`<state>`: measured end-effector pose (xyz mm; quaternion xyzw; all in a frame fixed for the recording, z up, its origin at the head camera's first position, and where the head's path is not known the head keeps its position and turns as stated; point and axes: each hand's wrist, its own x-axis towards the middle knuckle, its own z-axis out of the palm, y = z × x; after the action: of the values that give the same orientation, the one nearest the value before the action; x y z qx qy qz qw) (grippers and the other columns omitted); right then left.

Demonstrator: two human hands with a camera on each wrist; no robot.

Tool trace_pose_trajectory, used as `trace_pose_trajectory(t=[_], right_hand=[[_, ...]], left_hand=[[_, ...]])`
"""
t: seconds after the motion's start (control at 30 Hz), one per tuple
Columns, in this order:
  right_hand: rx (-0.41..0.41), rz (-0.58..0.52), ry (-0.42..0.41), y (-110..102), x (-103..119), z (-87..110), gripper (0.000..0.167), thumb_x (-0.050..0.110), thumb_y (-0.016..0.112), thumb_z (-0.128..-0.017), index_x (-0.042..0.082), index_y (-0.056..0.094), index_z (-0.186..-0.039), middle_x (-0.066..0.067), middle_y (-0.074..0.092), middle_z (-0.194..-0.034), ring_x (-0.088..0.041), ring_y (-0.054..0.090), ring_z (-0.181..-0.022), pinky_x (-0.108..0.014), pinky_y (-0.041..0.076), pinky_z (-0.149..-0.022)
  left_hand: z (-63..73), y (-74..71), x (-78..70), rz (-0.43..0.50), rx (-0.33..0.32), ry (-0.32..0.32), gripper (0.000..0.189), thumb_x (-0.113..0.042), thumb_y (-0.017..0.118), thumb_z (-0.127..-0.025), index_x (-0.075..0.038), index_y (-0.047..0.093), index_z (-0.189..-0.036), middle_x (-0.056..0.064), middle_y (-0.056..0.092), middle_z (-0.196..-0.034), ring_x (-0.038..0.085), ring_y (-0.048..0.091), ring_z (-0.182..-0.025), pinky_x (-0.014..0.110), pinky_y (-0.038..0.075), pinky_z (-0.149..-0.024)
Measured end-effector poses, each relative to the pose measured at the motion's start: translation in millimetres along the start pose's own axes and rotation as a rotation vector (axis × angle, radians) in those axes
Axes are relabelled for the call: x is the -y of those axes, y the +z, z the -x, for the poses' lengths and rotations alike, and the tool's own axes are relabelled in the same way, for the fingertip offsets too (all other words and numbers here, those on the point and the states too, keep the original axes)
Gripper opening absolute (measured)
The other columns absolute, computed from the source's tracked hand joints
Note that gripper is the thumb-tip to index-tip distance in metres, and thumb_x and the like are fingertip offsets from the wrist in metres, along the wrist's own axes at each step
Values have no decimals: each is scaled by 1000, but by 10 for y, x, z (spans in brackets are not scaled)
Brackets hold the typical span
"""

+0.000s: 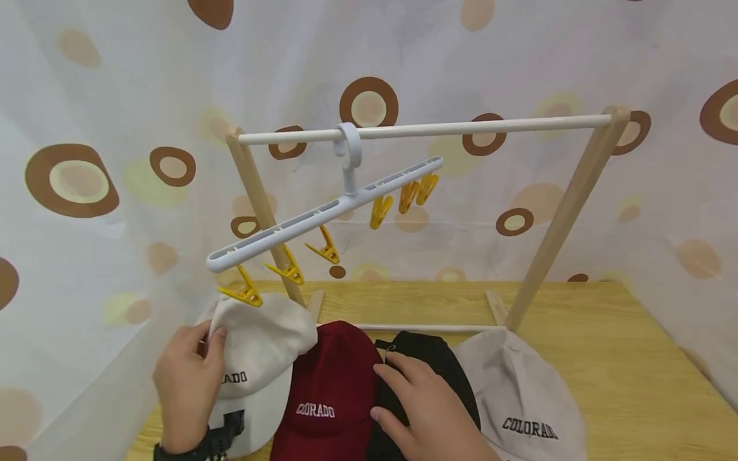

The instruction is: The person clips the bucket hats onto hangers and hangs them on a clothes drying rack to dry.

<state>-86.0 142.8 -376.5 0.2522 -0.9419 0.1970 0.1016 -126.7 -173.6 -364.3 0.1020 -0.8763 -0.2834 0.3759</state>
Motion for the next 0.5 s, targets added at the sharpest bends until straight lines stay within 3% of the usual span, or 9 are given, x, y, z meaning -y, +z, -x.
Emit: trace_pose_trajectory(t=[0.2, 0.37, 0.5], right_hand=[[-105, -13, -93, -63, 330, -204, 48, 42, 66, -93, 23, 57, -136, 4, 59, -130, -12, 60, -115, -37, 55, -89], [-159, -72, -73, -121, 606, -422, 50, 38, 73, -88, 21, 59, -134, 7, 60, -118, -5, 57, -106, -31, 55, -87], [-266, -111, -73, -119, 736, -590, 49, 30, 78, -84, 18, 62, -129, 6, 60, -106, -5, 53, -97, -26, 50, -80]], left_hand=[[-2, -21, 62, 16, -36, 2, 15, -9, 73, -85, -3, 76, -98, 12, 65, -78, 22, 55, -64, 32, 37, -58], [-13, -23, 76, 4, -34, 1, 15, -11, 73, -84, -3, 76, -97, 12, 65, -77, 23, 55, -64, 32, 36, -58], [-17, -21, 79, 9, -24, 19, 15, -11, 73, -84, -3, 76, -97, 11, 64, -75, 22, 55, -63, 31, 37, -58]])
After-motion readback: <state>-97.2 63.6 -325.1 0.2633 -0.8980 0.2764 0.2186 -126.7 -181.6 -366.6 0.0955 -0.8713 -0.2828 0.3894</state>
